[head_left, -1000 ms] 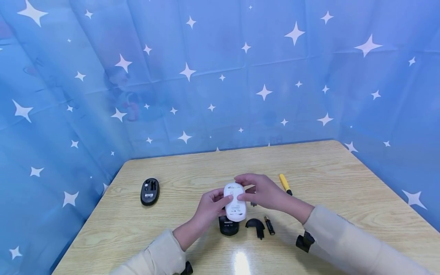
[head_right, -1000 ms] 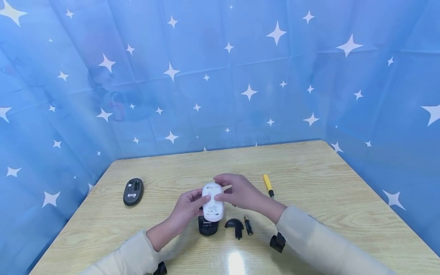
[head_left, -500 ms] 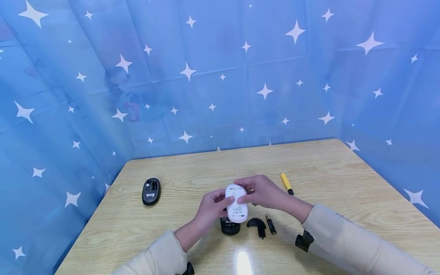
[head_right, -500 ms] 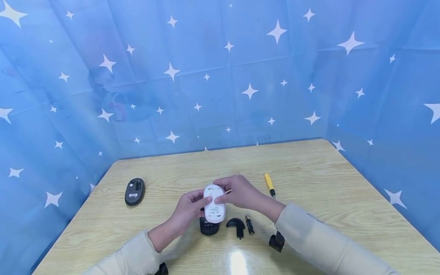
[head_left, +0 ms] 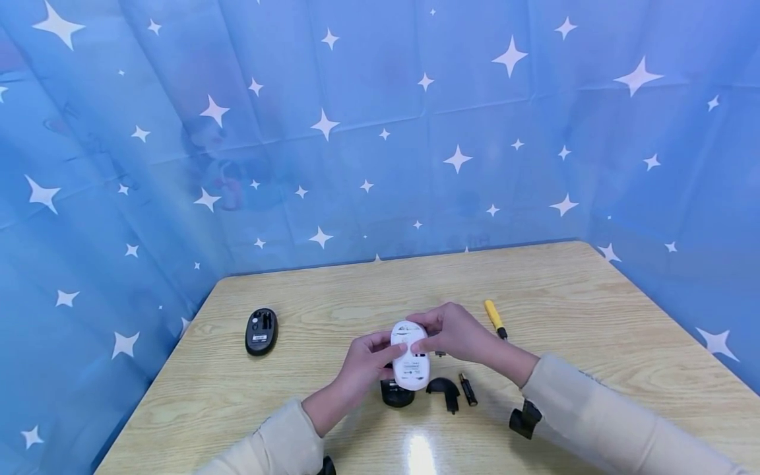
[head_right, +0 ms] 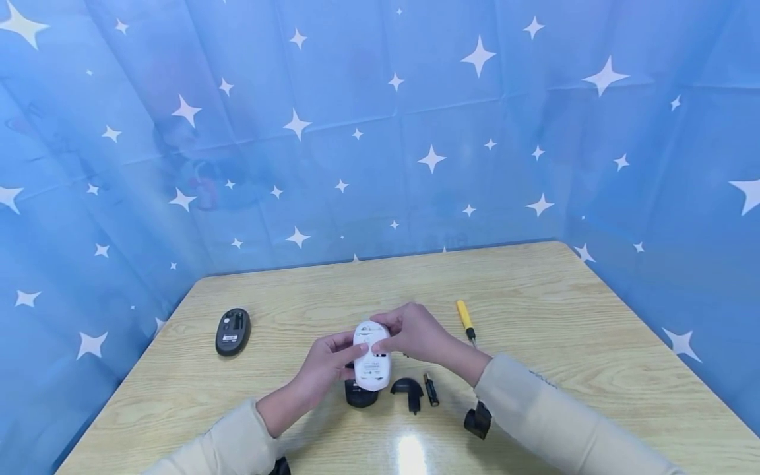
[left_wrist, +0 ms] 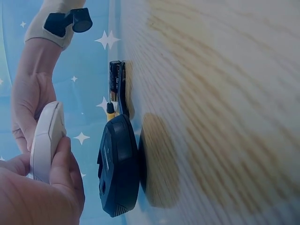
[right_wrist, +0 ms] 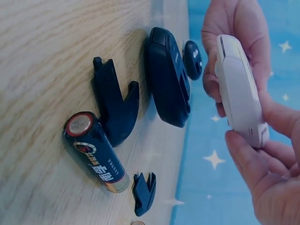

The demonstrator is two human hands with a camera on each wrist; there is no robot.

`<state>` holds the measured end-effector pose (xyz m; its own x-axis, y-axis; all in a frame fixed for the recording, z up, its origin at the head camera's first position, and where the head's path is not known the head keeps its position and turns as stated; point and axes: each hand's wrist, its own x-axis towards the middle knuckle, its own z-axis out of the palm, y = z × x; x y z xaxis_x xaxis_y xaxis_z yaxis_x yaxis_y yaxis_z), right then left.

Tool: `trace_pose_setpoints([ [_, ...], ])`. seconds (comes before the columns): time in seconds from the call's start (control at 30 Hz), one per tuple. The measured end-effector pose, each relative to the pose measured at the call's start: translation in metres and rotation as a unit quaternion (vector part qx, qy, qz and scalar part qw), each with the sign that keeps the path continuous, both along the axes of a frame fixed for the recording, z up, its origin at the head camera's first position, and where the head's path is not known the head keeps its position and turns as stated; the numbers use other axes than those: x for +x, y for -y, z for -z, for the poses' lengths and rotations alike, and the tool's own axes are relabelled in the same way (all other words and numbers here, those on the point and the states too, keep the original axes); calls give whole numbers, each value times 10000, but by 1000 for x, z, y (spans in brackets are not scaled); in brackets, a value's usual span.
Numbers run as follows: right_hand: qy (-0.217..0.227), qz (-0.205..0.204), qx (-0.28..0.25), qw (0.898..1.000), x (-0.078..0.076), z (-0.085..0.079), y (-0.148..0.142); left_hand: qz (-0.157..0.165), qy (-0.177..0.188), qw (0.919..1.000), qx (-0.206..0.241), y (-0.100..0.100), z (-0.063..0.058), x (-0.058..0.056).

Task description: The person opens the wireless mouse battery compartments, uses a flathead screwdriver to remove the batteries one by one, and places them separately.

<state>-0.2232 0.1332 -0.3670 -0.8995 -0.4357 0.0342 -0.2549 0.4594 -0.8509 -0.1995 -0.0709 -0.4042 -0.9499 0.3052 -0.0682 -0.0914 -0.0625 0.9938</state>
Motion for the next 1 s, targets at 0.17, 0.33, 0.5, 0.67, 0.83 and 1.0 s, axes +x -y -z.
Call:
trace_pose_setpoints([
  [0.17, -74, -165, -99, 9998, 0, -1, 1, 45, 7, 9999, 91, 1, -1, -1],
  [0.33, -201, -107, -95, 9997, 0, -3, 2, 55, 54, 9998, 167, 1, -3, -1],
  [0.5, -402, 22, -134, 9991, 0, -6, 3, 73, 64, 9998, 190, 2, -2, 0],
  [0.67, -313, 127, -382, 9987, -1, -9, 4, 64, 48, 9999, 126, 4, -2, 1],
  [0.83, -173, 150, -577, 9981, -2, -10, 4, 70, 56, 9999, 65, 4, -2, 2],
  [1.0, -2, 157, -783, 9968, -6, -10, 3, 96, 81, 9999, 69, 3, -2, 2],
])
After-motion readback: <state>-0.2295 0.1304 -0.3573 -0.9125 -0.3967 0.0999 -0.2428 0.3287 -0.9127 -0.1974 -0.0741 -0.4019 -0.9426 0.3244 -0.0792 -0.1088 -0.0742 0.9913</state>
